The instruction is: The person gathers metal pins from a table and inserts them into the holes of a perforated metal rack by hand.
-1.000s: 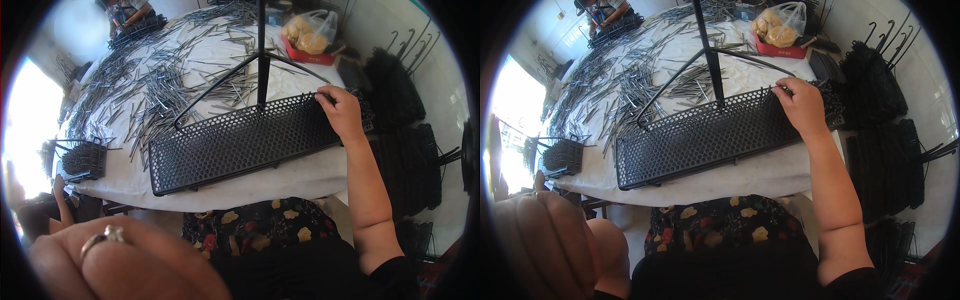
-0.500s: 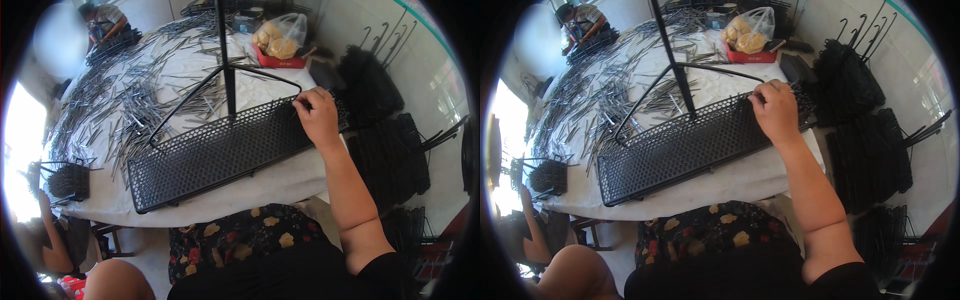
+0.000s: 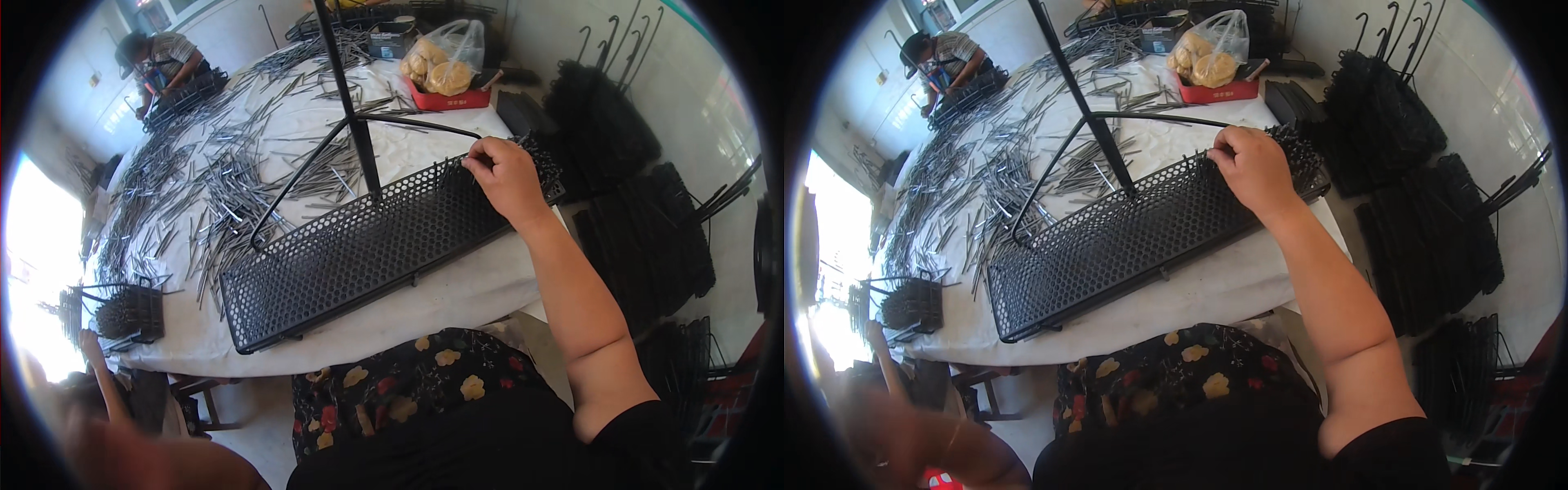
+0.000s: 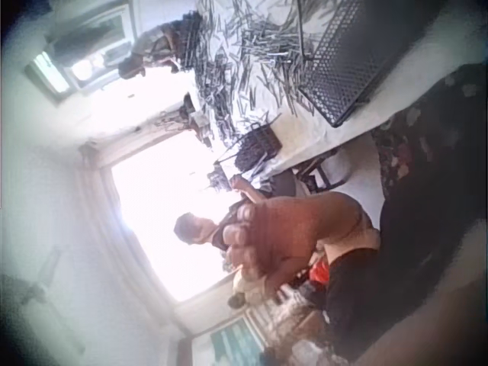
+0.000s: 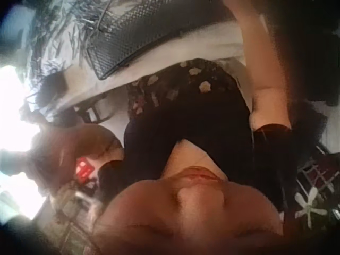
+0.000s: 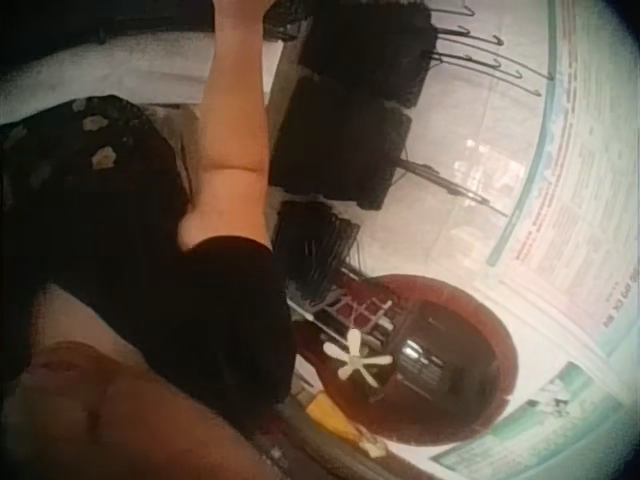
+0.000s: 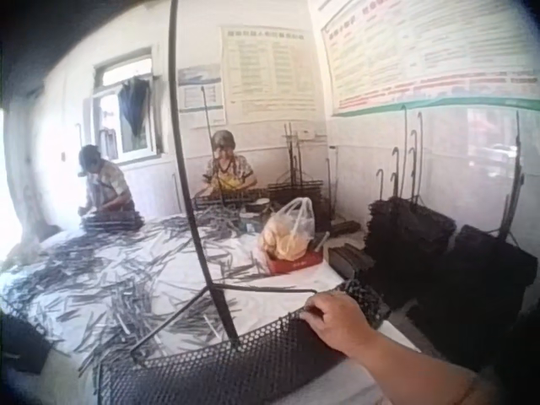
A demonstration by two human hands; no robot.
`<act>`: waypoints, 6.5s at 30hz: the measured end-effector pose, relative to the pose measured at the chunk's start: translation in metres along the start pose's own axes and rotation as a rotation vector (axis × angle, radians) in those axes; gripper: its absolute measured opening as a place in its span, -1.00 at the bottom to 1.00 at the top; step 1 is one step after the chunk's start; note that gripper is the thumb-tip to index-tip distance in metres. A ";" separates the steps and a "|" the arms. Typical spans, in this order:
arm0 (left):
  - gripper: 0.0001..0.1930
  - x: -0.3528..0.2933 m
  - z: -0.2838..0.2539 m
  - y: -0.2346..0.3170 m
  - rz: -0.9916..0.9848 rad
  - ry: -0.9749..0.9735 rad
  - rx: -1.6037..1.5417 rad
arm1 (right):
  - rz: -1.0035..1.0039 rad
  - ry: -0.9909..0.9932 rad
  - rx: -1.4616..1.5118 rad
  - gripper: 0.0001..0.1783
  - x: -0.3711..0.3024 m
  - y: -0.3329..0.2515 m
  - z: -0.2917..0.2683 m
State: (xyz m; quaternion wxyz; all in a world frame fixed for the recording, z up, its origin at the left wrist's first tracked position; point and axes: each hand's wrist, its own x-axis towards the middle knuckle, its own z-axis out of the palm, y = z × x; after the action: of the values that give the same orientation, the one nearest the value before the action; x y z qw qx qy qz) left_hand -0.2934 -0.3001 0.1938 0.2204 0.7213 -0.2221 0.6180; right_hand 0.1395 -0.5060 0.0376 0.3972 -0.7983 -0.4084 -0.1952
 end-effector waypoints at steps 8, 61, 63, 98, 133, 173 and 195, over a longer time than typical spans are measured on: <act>-0.48 -0.155 0.108 -0.054 -0.624 -0.736 0.578 | -0.304 -0.022 -0.226 -0.80 0.009 -0.013 0.008; -0.39 -0.169 0.112 -0.064 -0.642 -0.790 0.709 | -0.319 -0.149 0.080 -0.81 -0.045 -0.053 0.034; -0.43 -0.163 0.095 -0.074 -0.720 -0.702 0.535 | -0.234 -0.186 0.093 -0.85 -0.040 -0.052 0.035; -0.11 -0.235 0.048 -0.547 -1.879 -1.184 0.979 | -0.041 -0.439 -0.097 -0.78 -0.017 -0.049 0.054; -0.73 -0.152 0.061 -0.425 -1.461 -0.458 0.087 | 0.018 -0.424 0.033 -0.86 -0.020 -0.041 0.053; -0.73 -0.229 -0.142 -0.312 -0.986 0.157 1.152 | 0.118 -0.424 0.093 -0.90 -0.032 -0.033 0.050; -0.69 -0.215 -0.017 -0.343 -1.328 0.412 0.425 | -0.016 -0.458 -0.029 -0.85 -0.024 -0.046 0.039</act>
State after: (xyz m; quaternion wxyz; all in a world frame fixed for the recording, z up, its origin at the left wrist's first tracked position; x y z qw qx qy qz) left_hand -0.1336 -0.0040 -0.0312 0.4415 0.6001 0.4336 0.5069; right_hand 0.0877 -0.4709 0.0211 0.2810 -0.8242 -0.4914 -0.0177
